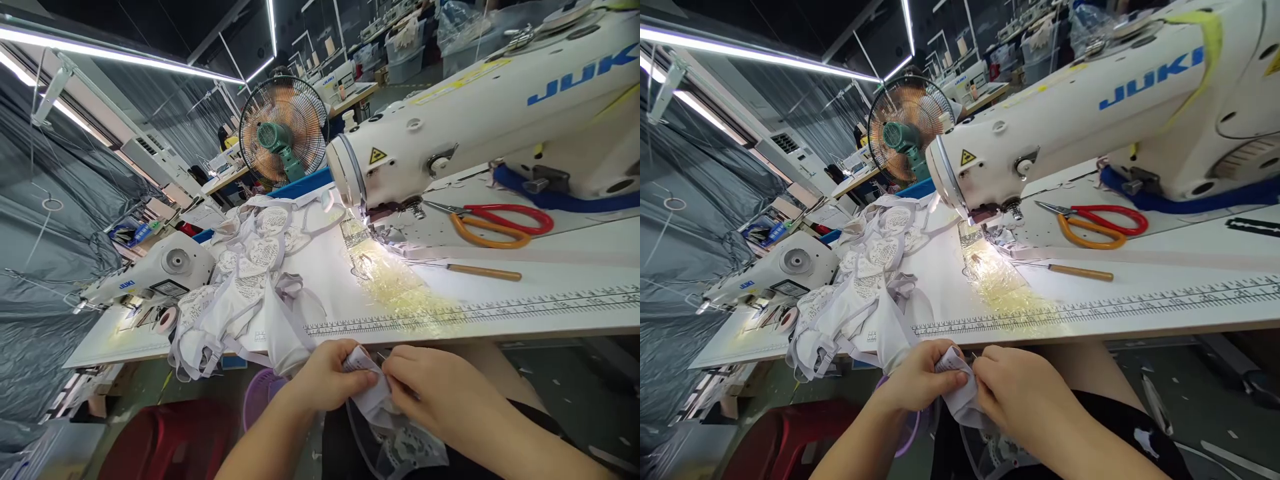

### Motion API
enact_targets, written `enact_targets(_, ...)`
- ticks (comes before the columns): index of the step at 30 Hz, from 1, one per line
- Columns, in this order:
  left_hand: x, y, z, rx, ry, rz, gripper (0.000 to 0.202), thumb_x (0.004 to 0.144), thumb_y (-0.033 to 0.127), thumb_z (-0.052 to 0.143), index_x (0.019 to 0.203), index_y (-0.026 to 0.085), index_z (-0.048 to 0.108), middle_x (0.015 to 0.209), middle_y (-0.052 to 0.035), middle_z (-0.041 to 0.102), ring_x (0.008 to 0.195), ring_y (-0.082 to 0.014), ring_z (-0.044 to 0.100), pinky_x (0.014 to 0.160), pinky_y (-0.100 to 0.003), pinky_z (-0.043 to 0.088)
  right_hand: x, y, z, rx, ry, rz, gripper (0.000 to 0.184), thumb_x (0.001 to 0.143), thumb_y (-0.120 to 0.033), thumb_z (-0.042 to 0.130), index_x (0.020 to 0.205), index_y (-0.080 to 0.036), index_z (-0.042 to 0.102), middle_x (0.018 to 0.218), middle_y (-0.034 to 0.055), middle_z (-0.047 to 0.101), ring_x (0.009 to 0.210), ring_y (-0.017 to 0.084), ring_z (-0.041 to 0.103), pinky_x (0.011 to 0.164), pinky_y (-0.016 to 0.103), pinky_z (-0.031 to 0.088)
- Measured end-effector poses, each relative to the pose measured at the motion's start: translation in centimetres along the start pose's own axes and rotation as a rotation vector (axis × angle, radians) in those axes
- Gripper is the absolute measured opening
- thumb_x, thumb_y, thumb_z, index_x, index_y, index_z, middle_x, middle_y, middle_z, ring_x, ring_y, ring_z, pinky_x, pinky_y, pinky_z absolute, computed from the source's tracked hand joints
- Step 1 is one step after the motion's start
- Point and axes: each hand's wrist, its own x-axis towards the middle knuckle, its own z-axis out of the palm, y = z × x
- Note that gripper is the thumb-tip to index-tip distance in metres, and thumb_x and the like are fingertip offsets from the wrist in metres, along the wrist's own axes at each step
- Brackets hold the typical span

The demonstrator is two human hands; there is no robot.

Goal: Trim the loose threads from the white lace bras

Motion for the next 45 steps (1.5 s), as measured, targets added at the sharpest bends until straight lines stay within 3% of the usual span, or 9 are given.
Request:
enact_targets(8,-0.3,-0.3,-0.1,-0.059,0.013,-0.016,0.03,0.067,0.038,0.066,0.072,0.014,0.05,0.061,0.0041,0.043,0.056,-0.0075,0.035,0.052,-0.02,0.028,-0.7,2.1,-1.4,0.023,0.179,0.081,0.018,0.078,-0.016,0.041,0.061,-0.022,0.044,0.057,-0.0027,0.05,0.05,0.011,0.05,0.046,0.022,0.035)
enact_targets(15,0.0,0.0,0.0,0.006,0.007,0.013,0.025,0.068,0.034,0.065,0.072,0.014,0.051,0.062,0.0032,0.044,0.057,-0.0086,0.036,0.053,-0.02,0.029,-0.6,0.9,-1.2,0.257,-0.039,0.085,0.019,0.083,-0.019,0.042,0.069,-0.023,0.055,0.066,-0.0013,0.058,0.059,0.012,0.055,0.053,0.023,0.039)
enact_targets(21,-0.2,0.1,-0.3,0.025,0.0,-0.006,0.029,0.068,0.039,0.066,0.074,0.014,0.052,0.062,0.0026,0.044,0.057,-0.009,0.036,0.053,-0.021,0.029,-0.2,0.6,-0.7,0.225,-0.076,0.094,0.022,0.08,-0.013,0.04,0.06,-0.021,0.047,0.059,-0.0017,0.053,0.054,0.011,0.051,0.05,0.023,0.035)
enact_targets(26,0.0,-0.5,-0.6,-0.055,0.012,0.003,0.037,0.067,0.046,0.068,0.075,0.014,0.053,0.063,0.0026,0.045,0.057,-0.0085,0.036,0.053,-0.02,0.028,-0.4,1.4,-0.8,0.369,-0.042,0.177,0.016,0.079,-0.017,0.042,0.066,-0.022,0.048,0.064,-0.0019,0.055,0.059,0.012,0.052,0.054,0.023,0.038)
enact_targets(33,0.4,-1.0,-0.4,-0.095,0.043,-0.007,0.039,0.067,0.048,0.068,0.077,0.014,0.053,0.064,0.0022,0.046,0.057,-0.0091,0.04,0.055,-0.022,0.034,-0.1,1.0,0.0,0.607,-0.176,0.293,0.013,0.077,-0.021,0.045,0.069,-0.022,0.054,0.068,-0.002,0.057,0.063,0.013,0.051,0.057,0.022,0.039)
enact_targets(36,0.3,-1.8,0.1,0.27,0.314,0.182,0.035,0.074,0.034,0.063,0.103,0.016,0.052,0.086,-0.0044,0.055,0.076,-0.0163,0.052,0.069,-0.029,0.044,-0.1,0.9,0.3,0.665,-0.106,0.376,0.017,0.079,-0.025,0.042,0.066,-0.022,0.051,0.063,-0.0021,0.053,0.059,0.013,0.049,0.053,0.022,0.039)
enact_targets(39,-0.1,-2.3,1.0,0.706,0.671,0.568,0.043,0.077,0.021,0.06,0.117,0.019,0.044,0.111,-0.0121,0.051,0.104,-0.0244,0.049,0.087,-0.042,0.043,-0.2,0.6,0.4,0.686,-0.013,0.394,0.022,0.083,-0.029,0.04,0.065,-0.022,0.051,0.062,-0.0016,0.053,0.058,0.013,0.05,0.052,0.023,0.041)
enact_targets(41,-0.2,-2.2,1.6,0.87,0.662,0.755,0.028,0.08,0.016,0.055,0.107,0.019,0.05,0.101,-0.0101,0.055,0.101,-0.0233,0.051,0.086,-0.042,0.045,-0.3,0.4,0.6,0.674,0.037,0.38,0.023,0.084,-0.03,0.039,0.067,-0.022,0.052,0.065,-0.0009,0.056,0.059,0.014,0.053,0.054,0.024,0.043)
enact_targets(45,-0.2,-1.4,2.1,0.972,0.483,0.826,0.013,0.082,0.012,0.048,0.093,0.016,0.054,0.08,-0.0066,0.059,0.08,-0.0183,0.055,0.076,-0.035,0.049,-0.3,0.3,1.3,0.538,0.107,0.315,0.021,0.084,-0.027,0.038,0.071,-0.023,0.054,0.069,0.0006,0.06,0.063,0.015,0.056,0.056,0.026,0.045)
